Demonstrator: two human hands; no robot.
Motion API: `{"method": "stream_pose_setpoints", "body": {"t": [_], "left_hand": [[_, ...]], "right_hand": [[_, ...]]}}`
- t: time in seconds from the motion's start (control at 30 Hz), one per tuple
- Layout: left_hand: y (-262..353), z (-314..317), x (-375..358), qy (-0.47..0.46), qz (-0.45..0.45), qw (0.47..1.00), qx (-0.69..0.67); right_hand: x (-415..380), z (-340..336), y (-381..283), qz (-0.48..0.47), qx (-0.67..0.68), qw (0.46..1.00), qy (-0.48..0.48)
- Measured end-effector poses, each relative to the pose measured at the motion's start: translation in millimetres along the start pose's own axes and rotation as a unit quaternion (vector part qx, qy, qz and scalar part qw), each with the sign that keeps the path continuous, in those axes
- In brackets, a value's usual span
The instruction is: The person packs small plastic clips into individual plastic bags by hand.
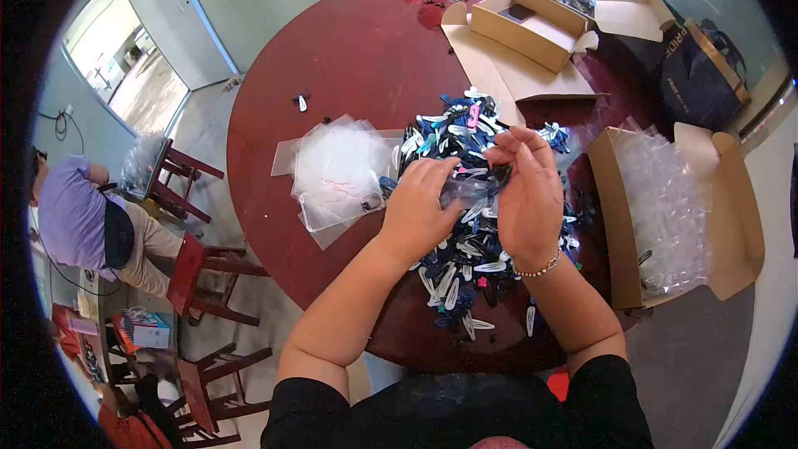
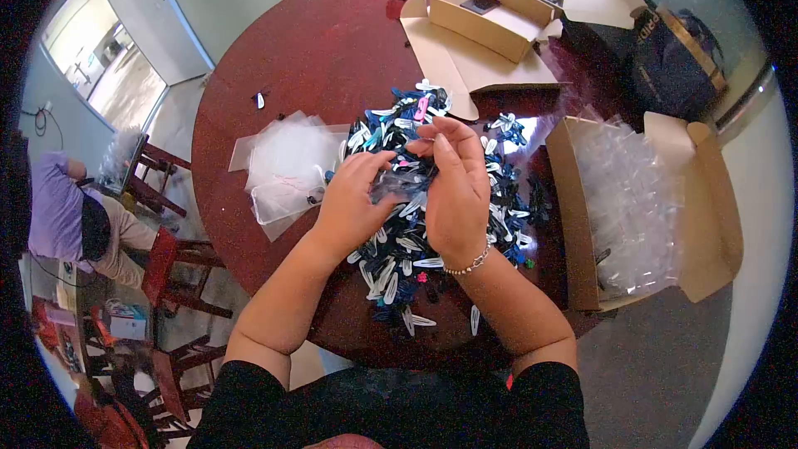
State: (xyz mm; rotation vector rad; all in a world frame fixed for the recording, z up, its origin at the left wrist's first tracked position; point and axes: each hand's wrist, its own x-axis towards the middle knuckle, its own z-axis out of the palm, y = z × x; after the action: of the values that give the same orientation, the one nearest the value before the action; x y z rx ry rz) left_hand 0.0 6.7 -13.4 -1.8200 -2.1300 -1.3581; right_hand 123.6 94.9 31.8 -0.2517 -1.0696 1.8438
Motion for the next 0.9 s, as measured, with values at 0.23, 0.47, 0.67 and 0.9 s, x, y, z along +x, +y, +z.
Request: {"method": "stream_pose_setpoints", "body": {"t": [0.23,0.47,0.67,0.9], "left_hand": [[2.0,-0.3,0.7,0.002,-0.023,0.999,-0.036],[-1.4,0.6,1.5,0.030,-0.040,0.995,-0.091],[1.1,-2.4,3.9,0.149,0.044,0.986,-0.058],[6.2,2.6,3.5,0.089,-0.002,0.985,-0.145]], "right_hand": [[0.9,-1.7,-1.7,0.008,0.047,0.999,-0.016],[9.1,-23.0,-12.7,-0.047,-0.075,0.996,-0.020],[-0.4,-41.6,-12.3,0.036,-0.177,0.983,-0.022],[-2.3,-24.6,-8.8,0.086,-0.217,0.959,-0.161]]}}
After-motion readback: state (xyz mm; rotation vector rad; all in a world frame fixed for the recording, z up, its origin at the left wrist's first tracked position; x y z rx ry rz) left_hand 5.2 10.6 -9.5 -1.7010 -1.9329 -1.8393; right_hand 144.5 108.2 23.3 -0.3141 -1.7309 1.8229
